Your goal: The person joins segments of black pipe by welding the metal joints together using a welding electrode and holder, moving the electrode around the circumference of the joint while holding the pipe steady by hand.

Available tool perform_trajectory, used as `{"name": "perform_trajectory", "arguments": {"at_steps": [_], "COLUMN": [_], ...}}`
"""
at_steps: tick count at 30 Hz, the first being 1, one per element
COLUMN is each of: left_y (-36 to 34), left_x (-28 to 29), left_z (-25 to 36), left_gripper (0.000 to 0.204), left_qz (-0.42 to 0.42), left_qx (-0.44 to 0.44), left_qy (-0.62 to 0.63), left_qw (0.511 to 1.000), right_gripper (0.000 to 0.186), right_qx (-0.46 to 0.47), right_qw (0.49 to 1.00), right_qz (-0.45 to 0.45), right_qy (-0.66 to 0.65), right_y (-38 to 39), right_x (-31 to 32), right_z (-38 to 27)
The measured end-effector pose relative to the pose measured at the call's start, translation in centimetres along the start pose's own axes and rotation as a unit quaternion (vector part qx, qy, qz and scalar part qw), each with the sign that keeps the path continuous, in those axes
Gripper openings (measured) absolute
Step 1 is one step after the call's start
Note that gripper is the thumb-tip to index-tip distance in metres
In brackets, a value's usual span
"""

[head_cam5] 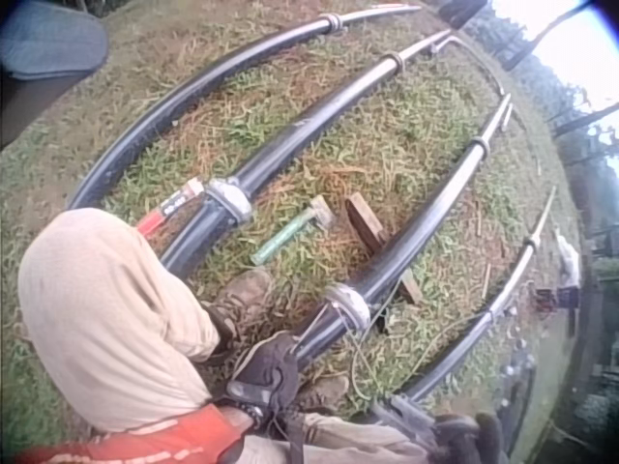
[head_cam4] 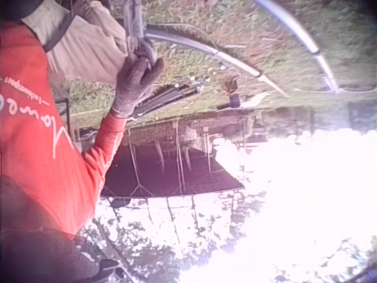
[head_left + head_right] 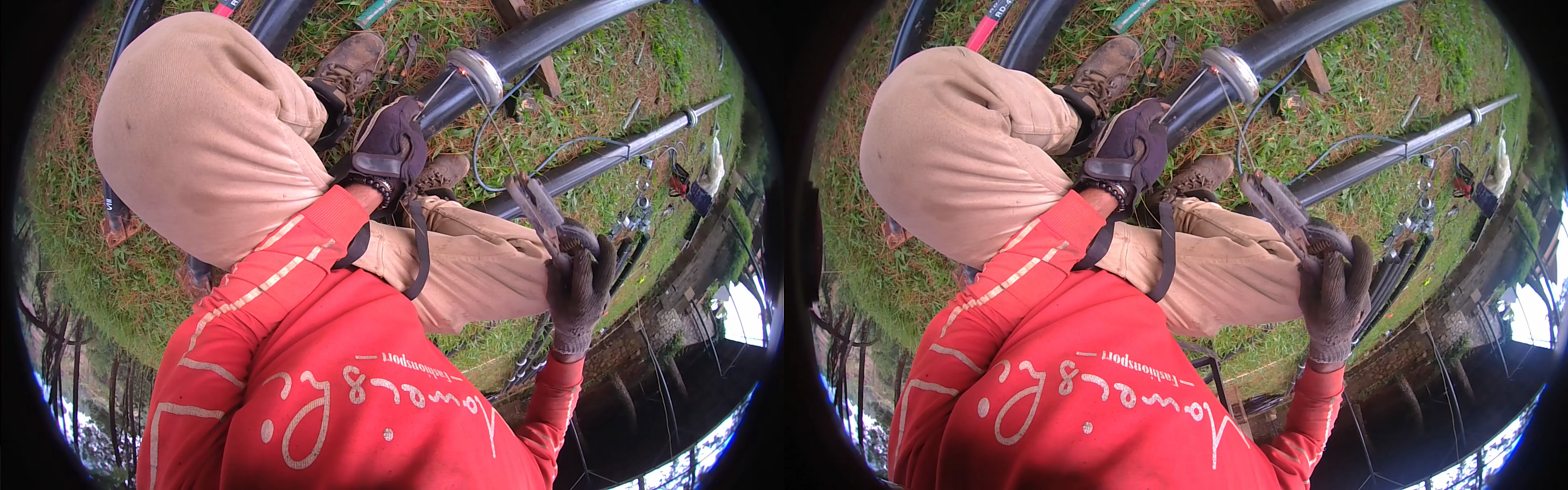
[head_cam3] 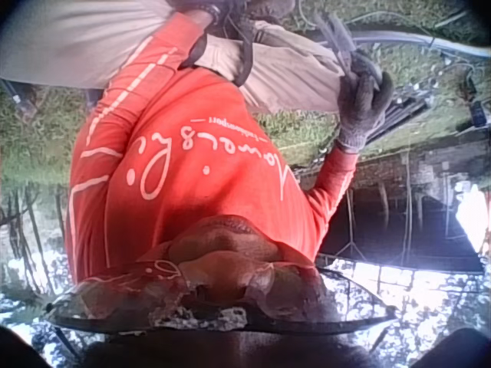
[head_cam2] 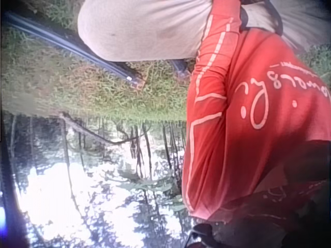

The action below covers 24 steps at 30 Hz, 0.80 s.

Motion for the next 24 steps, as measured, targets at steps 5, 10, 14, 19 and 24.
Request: {"name": "perform_trajectory", "arguments": {"at_steps": [5, 10, 14, 19, 24], "left_y": [-0.1, -0.1, -0.1, 0.0, 0.0], "left_x": [0.5, 0.5, -0.2, 0.4, -0.1], "left_z": [0.7, 0.7, -0.3, 0.5, -0.1], "left_gripper": [0.026, 0.035, 0.034, 0.028, 0.027], "left_qz": [-0.003, -0.048, -0.046, -0.011, 0.007], "left_qx": [0.0, 0.03, 0.039, -0.01, -0.022], "left_qy": [0.0, -0.056, -0.047, -0.02, -0.005], "left_qw": [1.0, 0.997, 0.997, 1.0, 1.0], "right_gripper": [0.047, 0.049, 0.051, 0.049, 0.054], "right_qx": [-0.023, -0.024, -0.06, -0.022, -0.019], "right_qw": [1.0, 0.999, 0.997, 0.999, 1.0], "right_qz": [-0.019, -0.025, -0.043, -0.029, -0.018], "right_qy": [-0.007, -0.003, -0.035, -0.01, -0.005], "right_y": [0.2, -0.1, 0.5, 0.8, 2.2], "right_x": [-0.3, -0.2, -0.7, 0.1, 1.2], "right_z": [0.2, 0.2, 0.5, 0.8, 0.9]}}
Point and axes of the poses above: each hand's wrist, its own y-axis away from the middle knuckle, its own x-axis out of the back of the hand, z = x × y, the point moved 4 cm from there along -y, towards the middle knuckle, and after that the axes turned 1 degree about -y, right-handed, at the moved point
